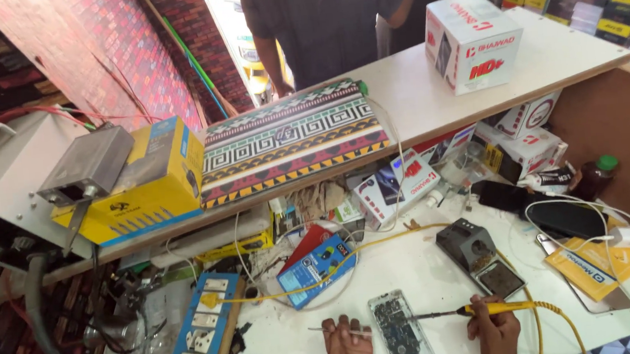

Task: The person uses a soldering iron and a small tool to work on a disassembled mobile phone circuit board. They repeatedly apply heat to various points on the board while holding it steady with the other hand.

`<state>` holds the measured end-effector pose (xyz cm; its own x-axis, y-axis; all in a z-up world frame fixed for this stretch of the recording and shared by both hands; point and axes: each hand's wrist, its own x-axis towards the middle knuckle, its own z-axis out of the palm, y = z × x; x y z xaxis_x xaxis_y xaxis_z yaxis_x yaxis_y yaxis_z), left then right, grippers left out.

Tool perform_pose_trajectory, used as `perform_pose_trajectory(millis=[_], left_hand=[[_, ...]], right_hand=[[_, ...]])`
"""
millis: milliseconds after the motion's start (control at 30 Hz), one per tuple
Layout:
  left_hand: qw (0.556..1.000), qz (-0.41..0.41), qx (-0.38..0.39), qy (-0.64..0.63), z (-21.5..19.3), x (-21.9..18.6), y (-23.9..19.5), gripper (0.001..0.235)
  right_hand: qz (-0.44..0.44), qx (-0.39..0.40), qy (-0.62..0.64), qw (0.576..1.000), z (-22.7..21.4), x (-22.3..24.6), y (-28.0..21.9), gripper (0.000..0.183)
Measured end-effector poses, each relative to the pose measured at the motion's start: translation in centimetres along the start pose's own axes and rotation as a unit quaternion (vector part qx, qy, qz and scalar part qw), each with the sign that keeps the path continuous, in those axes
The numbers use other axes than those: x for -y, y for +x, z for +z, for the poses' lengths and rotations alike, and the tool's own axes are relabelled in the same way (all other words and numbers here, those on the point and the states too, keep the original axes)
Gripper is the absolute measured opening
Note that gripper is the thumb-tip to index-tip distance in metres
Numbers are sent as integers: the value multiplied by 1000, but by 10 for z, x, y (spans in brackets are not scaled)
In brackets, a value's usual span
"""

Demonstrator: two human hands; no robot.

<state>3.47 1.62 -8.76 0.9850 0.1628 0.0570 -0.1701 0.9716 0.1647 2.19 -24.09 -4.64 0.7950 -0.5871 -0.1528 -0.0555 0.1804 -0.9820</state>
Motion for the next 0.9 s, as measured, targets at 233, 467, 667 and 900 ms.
perform_pose_trajectory(millis=[233,467,667,900], left_hand=[[1000,-9,-27,9,23,-4,-17,32],[997,-22,-35,-66,49,-8,-25,16],[990,-16,-56,127,50,-9,-10,10],[863,-43,30,502,56,-11,-5,39]], right_hand=[[-14,13,-14,1000,-1,11,-9,27],[3,20,-17,1000,-3,18,-16,27],[-6,35,4,999,1,21,-16,25],[-6,55,25,998,0,16,-13,25]])
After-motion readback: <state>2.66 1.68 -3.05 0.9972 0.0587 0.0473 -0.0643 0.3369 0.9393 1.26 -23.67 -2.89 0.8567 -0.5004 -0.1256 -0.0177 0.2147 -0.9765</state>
